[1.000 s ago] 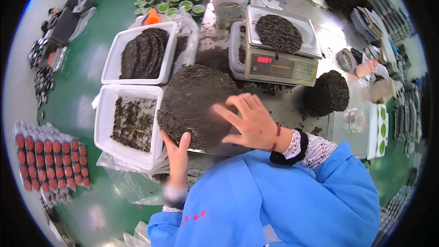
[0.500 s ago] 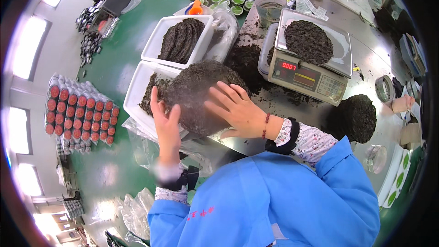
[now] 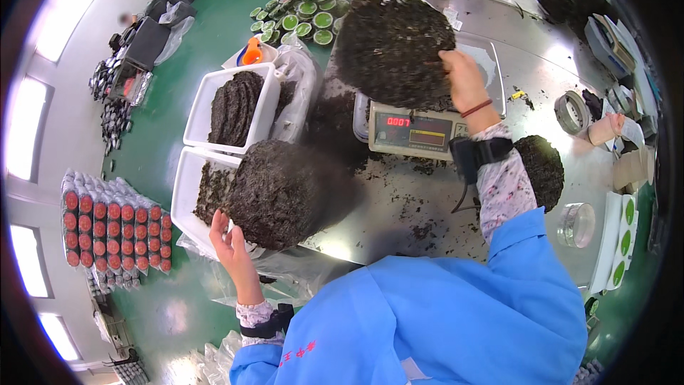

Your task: The person repeatedly scoops a dark granular material from a large bag, forms it into round portions by hand, and places each portion on a digital scale to check weight. The person adjusts portions by adding or removing material until the target weight is reached, then sets the portion aside on the table. This cycle repeats multiple times.

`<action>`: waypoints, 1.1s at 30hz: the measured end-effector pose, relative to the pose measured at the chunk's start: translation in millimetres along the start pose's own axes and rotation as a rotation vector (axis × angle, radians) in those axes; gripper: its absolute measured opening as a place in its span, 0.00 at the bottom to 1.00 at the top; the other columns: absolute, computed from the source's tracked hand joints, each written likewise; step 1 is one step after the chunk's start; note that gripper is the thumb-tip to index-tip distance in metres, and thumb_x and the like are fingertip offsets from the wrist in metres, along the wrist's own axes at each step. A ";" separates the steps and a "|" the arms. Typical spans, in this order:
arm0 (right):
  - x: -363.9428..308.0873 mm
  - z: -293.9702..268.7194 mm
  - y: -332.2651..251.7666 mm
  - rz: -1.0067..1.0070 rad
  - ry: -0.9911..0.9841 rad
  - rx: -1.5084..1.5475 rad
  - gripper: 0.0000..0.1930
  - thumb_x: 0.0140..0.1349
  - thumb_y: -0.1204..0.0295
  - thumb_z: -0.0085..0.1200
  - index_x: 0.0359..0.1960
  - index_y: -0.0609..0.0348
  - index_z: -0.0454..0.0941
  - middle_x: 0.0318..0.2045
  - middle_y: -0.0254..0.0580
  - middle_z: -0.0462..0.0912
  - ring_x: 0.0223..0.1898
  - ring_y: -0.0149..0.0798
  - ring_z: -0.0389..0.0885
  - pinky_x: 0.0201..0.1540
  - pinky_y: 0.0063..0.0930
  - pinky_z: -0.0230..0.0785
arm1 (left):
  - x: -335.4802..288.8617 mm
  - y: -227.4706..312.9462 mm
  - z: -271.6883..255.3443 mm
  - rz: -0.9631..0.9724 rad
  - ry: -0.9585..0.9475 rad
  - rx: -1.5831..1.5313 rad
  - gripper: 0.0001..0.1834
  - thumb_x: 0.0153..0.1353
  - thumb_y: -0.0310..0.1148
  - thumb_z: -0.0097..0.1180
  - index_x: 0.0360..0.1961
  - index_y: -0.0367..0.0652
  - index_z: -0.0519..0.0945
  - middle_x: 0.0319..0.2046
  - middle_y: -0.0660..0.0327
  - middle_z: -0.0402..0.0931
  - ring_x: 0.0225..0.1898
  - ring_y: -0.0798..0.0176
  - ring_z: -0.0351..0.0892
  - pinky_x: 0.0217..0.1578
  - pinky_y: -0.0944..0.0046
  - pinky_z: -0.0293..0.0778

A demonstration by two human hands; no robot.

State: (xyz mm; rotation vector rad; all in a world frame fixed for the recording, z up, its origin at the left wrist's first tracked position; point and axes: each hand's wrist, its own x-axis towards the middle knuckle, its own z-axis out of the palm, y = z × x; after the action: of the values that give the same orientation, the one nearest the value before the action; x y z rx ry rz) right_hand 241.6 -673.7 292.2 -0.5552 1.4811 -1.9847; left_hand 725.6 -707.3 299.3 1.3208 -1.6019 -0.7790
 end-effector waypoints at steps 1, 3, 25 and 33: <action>18.3 -22.3 6.8 0.046 -0.009 0.040 0.08 0.57 0.69 0.52 0.29 0.62 0.76 0.23 0.31 0.73 0.24 0.27 0.69 0.28 0.25 0.61 | -0.8 -7.3 -0.8 -0.006 0.009 0.017 0.25 0.64 0.30 0.49 0.63 0.40 0.64 0.58 0.55 0.64 0.59 0.60 0.63 0.57 0.61 0.60; 62.5 -74.5 33.3 0.127 0.017 -0.047 0.12 0.58 0.69 0.51 0.38 0.65 0.76 0.25 0.38 0.76 0.28 0.34 0.74 0.34 0.29 0.67 | -0.3 -17.6 3.1 -0.015 0.009 0.049 0.26 0.64 0.32 0.51 0.63 0.40 0.63 0.60 0.54 0.61 0.60 0.60 0.62 0.57 0.61 0.60; -203.4 166.8 61.1 -0.794 -1.010 -0.838 0.48 0.42 0.52 0.67 0.65 0.58 0.57 0.65 0.56 0.55 0.69 0.57 0.47 0.69 0.52 0.38 | -7.4 33.3 24.8 0.130 -0.174 -0.039 0.40 0.57 0.32 0.57 0.67 0.34 0.51 0.64 0.47 0.56 0.64 0.52 0.57 0.64 0.55 0.54; -195.3 163.2 42.4 -0.703 -1.011 -0.584 0.31 0.56 0.68 0.51 0.62 0.59 0.61 0.63 0.51 0.62 0.67 0.53 0.55 0.69 0.50 0.40 | -3.9 40.0 14.7 -0.161 -0.130 -0.683 0.29 0.66 0.23 0.43 0.68 0.44 0.56 0.64 0.60 0.57 0.58 0.66 0.65 0.57 0.64 0.63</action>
State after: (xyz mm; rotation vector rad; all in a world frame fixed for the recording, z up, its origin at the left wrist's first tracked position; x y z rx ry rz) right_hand 499.2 -665.7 303.1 -2.1683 1.2005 -1.2025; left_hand 696.0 -695.2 327.6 0.9108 -1.1632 -1.3836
